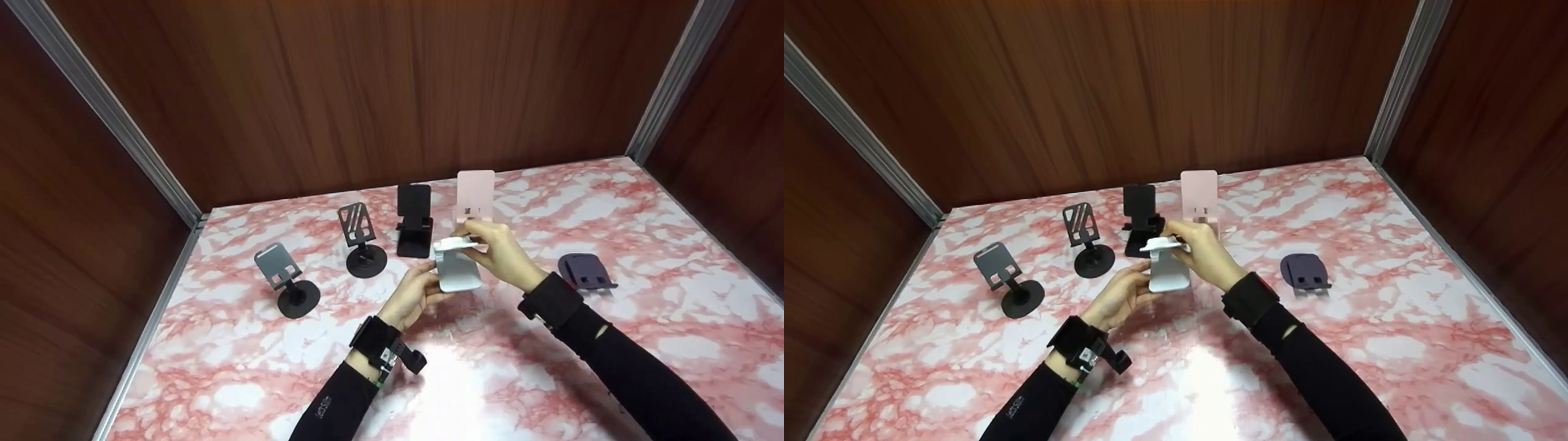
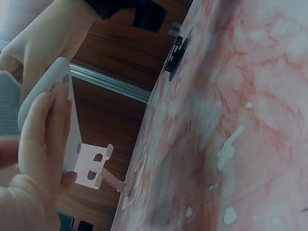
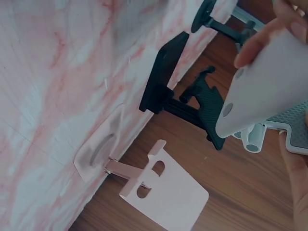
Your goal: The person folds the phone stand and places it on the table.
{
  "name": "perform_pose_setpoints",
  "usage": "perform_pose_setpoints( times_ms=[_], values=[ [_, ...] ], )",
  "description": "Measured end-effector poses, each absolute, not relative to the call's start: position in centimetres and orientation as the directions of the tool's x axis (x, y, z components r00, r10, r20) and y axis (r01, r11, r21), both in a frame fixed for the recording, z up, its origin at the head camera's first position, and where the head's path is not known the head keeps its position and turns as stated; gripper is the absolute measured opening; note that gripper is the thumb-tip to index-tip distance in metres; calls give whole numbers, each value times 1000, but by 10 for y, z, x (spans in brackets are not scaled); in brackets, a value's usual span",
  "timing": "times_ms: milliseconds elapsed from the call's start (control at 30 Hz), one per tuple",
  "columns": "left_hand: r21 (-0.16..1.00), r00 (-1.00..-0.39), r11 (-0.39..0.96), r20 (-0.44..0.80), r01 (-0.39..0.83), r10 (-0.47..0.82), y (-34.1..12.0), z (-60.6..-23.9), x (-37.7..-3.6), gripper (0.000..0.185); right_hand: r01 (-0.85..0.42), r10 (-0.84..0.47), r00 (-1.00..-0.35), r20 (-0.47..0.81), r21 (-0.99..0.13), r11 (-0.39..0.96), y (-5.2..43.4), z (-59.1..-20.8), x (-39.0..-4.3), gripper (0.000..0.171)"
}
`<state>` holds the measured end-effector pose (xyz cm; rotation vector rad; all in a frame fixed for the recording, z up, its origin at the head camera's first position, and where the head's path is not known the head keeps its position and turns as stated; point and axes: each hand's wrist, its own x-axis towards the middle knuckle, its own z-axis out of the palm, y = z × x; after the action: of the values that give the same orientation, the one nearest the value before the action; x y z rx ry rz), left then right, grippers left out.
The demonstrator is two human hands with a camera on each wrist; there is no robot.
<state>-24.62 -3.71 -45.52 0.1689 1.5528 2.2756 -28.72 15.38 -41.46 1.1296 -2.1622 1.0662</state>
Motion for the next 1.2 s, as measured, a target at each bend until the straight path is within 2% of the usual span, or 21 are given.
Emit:
perform_pose_setpoints(
  times_ms=[100,267,500,900,1200],
  values=[
    [915,-922,-312,-135,-257,363,-39,-454,-246,49,-840,-458,-540,706,-416,350,154,-419,-285,28],
    [926,-912,-282,-131,-252,388,-41,-449,-247,66,-853,-465,-515,720,-377,361,154,-426,-281,39],
    [936,-899,-282,-74,-212,433,-43,-446,-247,53,-859,-463,-499,733,-349,374,156,-430,-280,43],
    [943,-908,-282,-48,-179,416,-46,-446,-252,50,-749,-508,-636,580,-622,227,161,-421,-278,32],
    [949,-914,-272,-35,-157,405,-46,-448,-250,54,-716,-465,-671,577,-667,205,157,-400,-255,22]
  ],
)
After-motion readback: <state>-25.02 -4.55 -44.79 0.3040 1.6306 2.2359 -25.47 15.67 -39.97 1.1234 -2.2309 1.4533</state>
